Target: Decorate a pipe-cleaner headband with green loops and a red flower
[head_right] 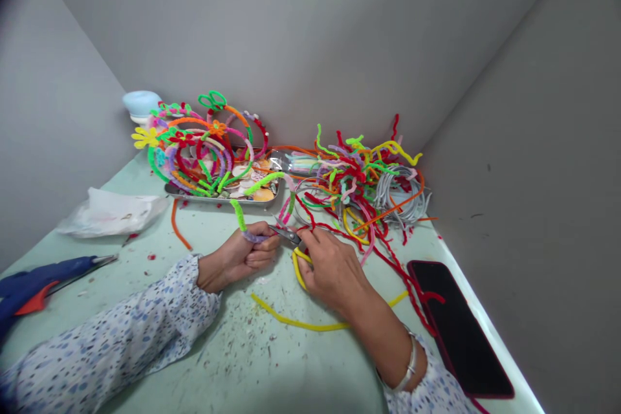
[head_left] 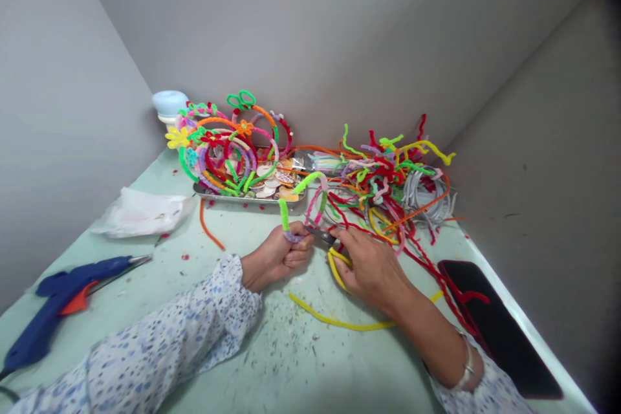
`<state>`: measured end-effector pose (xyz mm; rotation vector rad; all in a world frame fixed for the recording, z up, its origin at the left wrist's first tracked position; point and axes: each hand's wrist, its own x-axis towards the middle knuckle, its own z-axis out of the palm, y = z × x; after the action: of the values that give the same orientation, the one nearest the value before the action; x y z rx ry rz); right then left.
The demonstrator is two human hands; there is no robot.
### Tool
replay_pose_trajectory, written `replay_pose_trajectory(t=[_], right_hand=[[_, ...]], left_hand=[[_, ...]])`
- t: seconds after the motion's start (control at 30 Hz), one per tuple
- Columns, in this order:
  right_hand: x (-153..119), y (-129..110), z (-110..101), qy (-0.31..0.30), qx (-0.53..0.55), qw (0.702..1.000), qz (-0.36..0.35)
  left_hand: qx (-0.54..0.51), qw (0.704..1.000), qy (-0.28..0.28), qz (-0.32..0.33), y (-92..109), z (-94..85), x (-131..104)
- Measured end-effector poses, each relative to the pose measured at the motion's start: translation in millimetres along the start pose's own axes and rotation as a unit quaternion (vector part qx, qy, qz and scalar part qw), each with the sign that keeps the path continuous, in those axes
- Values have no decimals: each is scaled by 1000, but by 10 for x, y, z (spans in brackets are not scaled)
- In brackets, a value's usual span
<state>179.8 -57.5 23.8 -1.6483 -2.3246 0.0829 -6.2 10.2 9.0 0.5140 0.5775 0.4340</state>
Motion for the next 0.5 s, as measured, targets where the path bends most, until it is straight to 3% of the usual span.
replay_pose_trajectory(t=[0.5], right_hand=[[6,85,42,-17,80,997,-12]], left_hand=[[6,1000,19,18,-11,18,5]])
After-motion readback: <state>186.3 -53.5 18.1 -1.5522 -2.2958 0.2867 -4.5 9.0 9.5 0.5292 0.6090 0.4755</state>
